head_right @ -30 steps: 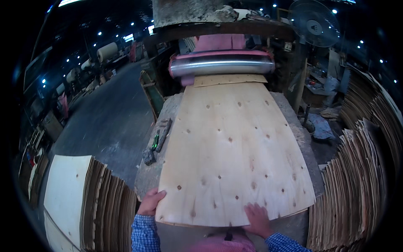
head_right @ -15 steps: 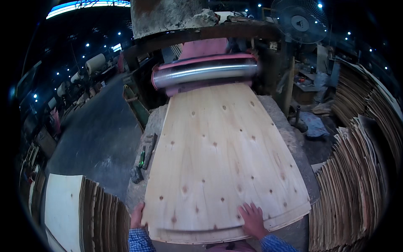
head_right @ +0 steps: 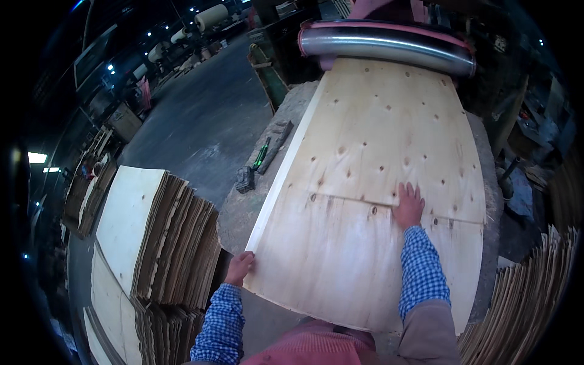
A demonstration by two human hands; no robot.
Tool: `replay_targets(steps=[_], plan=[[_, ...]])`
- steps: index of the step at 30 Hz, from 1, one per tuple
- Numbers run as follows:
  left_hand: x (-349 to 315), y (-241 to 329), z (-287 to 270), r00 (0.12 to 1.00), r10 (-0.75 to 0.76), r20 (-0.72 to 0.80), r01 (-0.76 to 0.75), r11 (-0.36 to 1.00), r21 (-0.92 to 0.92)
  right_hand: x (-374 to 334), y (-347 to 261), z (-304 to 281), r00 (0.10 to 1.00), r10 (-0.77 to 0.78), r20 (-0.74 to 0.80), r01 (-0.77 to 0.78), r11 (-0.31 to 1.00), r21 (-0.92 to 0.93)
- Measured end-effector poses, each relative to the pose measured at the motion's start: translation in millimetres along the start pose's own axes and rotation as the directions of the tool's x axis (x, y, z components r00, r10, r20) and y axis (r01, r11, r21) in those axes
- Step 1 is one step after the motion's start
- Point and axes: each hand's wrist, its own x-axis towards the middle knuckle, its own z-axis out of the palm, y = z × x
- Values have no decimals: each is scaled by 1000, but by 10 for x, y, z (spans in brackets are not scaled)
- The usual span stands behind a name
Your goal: The person uses a metal pole to move an object near a large roller machine, then picks up plywood sheets from a stack and feeds them one by one into the rollers by hand.
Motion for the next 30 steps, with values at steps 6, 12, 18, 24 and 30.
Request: replay_targets(steps=[6, 12, 18, 24, 30], plan=[[176, 280, 61, 995, -93, -47, 98, 986, 135, -237, -147, 306, 992, 39, -120, -40, 999, -4], [-54, 629, -233, 916, -135, 378, 72, 982, 177, -1799, -129, 515, 983, -105, -148, 105, 994, -4], [-321, 473, -420, 813, -40, 581, 65, 998, -22, -3316, -346, 137, 984, -166, 59, 163, 985, 55], [-665, 1286, -406, 689, 288, 665, 238, 777, -583, -3452, -410, -209, 993, -114, -34, 113, 993, -23], [-443, 787, -493, 690, 268, 672, 262, 773, -577, -3309, -256, -404, 987, -81, -142, 92, 993, 79]])
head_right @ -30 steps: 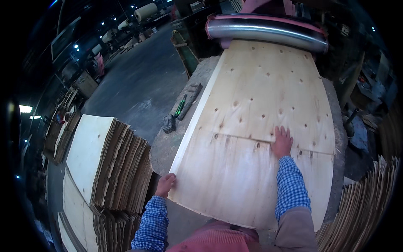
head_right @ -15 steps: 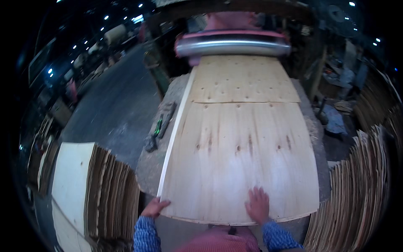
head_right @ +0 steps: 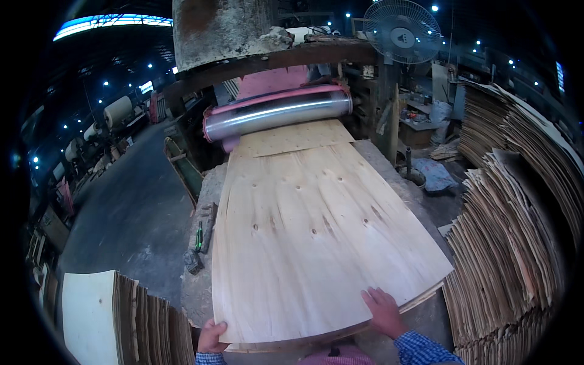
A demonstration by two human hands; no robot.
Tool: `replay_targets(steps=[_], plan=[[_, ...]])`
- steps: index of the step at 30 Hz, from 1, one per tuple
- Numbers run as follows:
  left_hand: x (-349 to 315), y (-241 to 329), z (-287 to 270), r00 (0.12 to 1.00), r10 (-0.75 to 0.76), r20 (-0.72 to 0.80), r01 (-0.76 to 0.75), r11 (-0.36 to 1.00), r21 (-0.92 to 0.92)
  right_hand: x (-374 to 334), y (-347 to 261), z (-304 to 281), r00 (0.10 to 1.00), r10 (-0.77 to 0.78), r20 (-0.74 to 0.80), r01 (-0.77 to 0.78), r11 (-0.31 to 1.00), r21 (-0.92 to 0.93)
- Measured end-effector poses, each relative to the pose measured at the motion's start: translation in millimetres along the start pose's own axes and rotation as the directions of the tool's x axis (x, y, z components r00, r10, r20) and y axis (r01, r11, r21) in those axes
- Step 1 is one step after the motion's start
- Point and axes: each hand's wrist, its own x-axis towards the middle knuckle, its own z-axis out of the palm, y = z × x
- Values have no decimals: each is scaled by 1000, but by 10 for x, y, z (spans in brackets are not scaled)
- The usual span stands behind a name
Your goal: The person uses a metal pole to move an object near a large roller machine, then picks up plywood sheets from a stack and feeds them one by one into the rollers by hand.
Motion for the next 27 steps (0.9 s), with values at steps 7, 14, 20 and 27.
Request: replay_targets(steps=[7, 14, 20, 27], plan=[[-562, -199, -561, 953, -86, -289, 163, 954, 251, -337, -579, -349, 992, -16, 123, 8, 998, 65], [86, -189, -725, 958, 53, -282, -81, 993, -90, 260, -370, -208, 989, -91, 121, 82, 994, 72], [289, -387, -685, 782, 25, -622, 9, 999, 51, 1105, -86, 26, 996, -56, 70, 51, 995, 81], [329, -713, -331, 691, 108, -715, 120, 958, 261, 2196, 619, 746, 997, -32, 71, 36, 998, -56]])
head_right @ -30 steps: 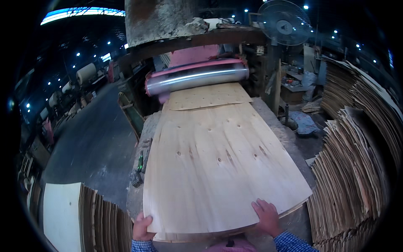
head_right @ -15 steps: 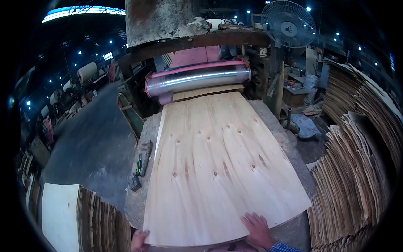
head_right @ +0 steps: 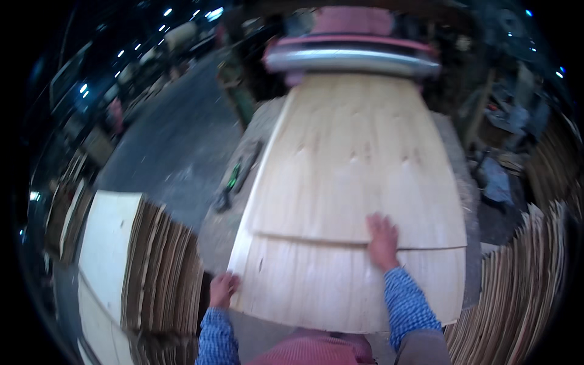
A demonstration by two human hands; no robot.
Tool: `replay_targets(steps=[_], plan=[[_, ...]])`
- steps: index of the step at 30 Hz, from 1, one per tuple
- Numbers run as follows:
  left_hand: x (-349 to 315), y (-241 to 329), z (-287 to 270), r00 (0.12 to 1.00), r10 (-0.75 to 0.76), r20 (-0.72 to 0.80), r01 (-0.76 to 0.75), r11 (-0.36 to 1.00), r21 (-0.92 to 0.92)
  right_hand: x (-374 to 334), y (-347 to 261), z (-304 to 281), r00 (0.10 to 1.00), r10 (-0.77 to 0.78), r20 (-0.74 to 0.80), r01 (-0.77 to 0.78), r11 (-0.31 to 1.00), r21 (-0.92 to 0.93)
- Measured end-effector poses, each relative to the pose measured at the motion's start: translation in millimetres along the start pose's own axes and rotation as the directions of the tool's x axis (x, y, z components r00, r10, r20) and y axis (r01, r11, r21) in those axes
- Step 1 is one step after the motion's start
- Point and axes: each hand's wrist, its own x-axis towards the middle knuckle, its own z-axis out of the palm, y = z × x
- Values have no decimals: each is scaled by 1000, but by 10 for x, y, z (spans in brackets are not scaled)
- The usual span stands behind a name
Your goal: The person uses a metal pole to move an object near a large roller machine, then picks up plywood sheets from a stack and feeds them one by one into the rollers by hand.
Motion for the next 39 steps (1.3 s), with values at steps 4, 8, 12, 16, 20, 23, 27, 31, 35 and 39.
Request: replay_targets(steps=[4, 8, 12, 16, 20, 23, 27, 31, 35, 39], plan=[[-64, 139, 145, 994, 68, -82, -58, 991, 119, 649, -19, -54, 996, 27, 83, -21, 997, -75], [282, -212, -42, 974, 223, -36, -195, 910, 365, 1030, 72, 110, 988, 149, 31, -151, 985, 79], [437, -284, 36, 958, 279, 64, -267, 793, 548, 711, -52, 247, 998, 60, 23, -60, 998, -14], [430, -42, 82, 993, 5, 119, -58, 891, 451, -159, -291, 330, 999, 24, -43, -23, 1000, 9], [-122, 500, 298, 946, -162, 281, 70, 948, 312, -1204, -414, 203, 999, -39, 11, 39, 998, 54], [-202, 378, 214, 891, -161, 424, 24, 950, 310, -1921, -505, 63, 997, -52, 61, 48, 997, 61], [-116, 304, 78, 877, -92, 472, -56, 956, 289, -2298, -720, -152, 992, -48, 117, 42, 998, 48], [-508, 832, 152, 830, 48, 555, -33, 999, -37, -2340, -877, -413, 988, -108, 109, 102, 993, 66], [-673, 949, 18, 779, 163, 606, -87, 985, -152, -2338, -735, -583, 1000, 4, -27, -2, 998, 65], [-358, 476, -242, 864, 5, 503, -21, 999, 26, -2467, -699, -330, 999, 4, -32, -2, 999, 47]])
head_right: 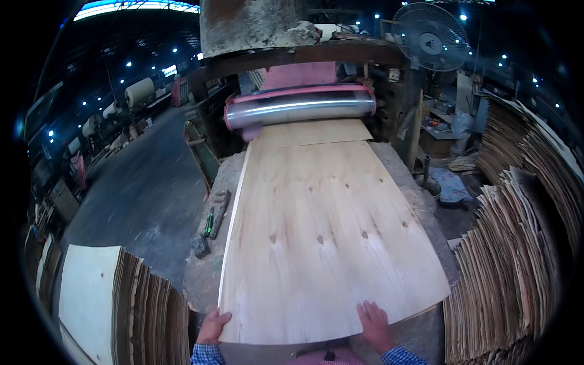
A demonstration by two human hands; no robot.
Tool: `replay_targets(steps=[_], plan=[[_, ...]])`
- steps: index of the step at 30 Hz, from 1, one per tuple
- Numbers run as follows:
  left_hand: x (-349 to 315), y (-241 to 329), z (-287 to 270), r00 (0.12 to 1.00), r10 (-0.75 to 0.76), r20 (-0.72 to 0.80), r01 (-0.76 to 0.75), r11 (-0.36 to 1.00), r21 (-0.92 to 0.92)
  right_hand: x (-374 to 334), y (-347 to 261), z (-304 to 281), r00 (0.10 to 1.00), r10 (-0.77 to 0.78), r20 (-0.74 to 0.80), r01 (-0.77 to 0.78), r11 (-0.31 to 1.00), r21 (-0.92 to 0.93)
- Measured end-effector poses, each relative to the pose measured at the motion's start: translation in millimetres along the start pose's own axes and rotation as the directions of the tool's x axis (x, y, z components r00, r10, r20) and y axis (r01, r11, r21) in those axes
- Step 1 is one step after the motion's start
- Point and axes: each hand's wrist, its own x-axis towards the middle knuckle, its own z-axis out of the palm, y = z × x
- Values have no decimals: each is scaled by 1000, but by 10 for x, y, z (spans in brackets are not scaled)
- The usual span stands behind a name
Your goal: The person uses a metal pole to move an object near a large roller machine, then picks up plywood sheets from a stack and feeds them one by one into the rollers by hand.
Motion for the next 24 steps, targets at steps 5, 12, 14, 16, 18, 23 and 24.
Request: replay_targets(steps=[5, 12, 14, 16, 18, 23, 24], plan=[[-333, -112, -364, 999, -31, -12, 31, 999, 36, -352, -433, -411, 997, -8, 77, 8, 1000, 4], [339, 42, -274, 990, 56, -129, -109, 889, -445, 503, -414, -424, 997, -83, 4, 82, 989, 121], [408, 159, -184, 979, 84, -185, -172, 828, -533, 787, -331, -327, 998, -59, -6, 59, 989, 134], [509, -28, -283, 914, 40, -403, -214, 892, -398, 1092, -189, -170, 1000, -25, -13, 26, 992, 122], [495, -161, -279, 867, 6, -498, -179, 937, -301, 1432, -16, 2, 999, -10, -37, 15, 992, 128], [321, -425, -158, 792, 74, -606, -138, 989, -59, 2292, 215, 457, 995, -16, -98, 25, 996, 90], [339, -438, -150, 808, 96, -581, -120, 993, -2, 2466, 315, 558, 995, -7, -97, 14, 997, 74]])
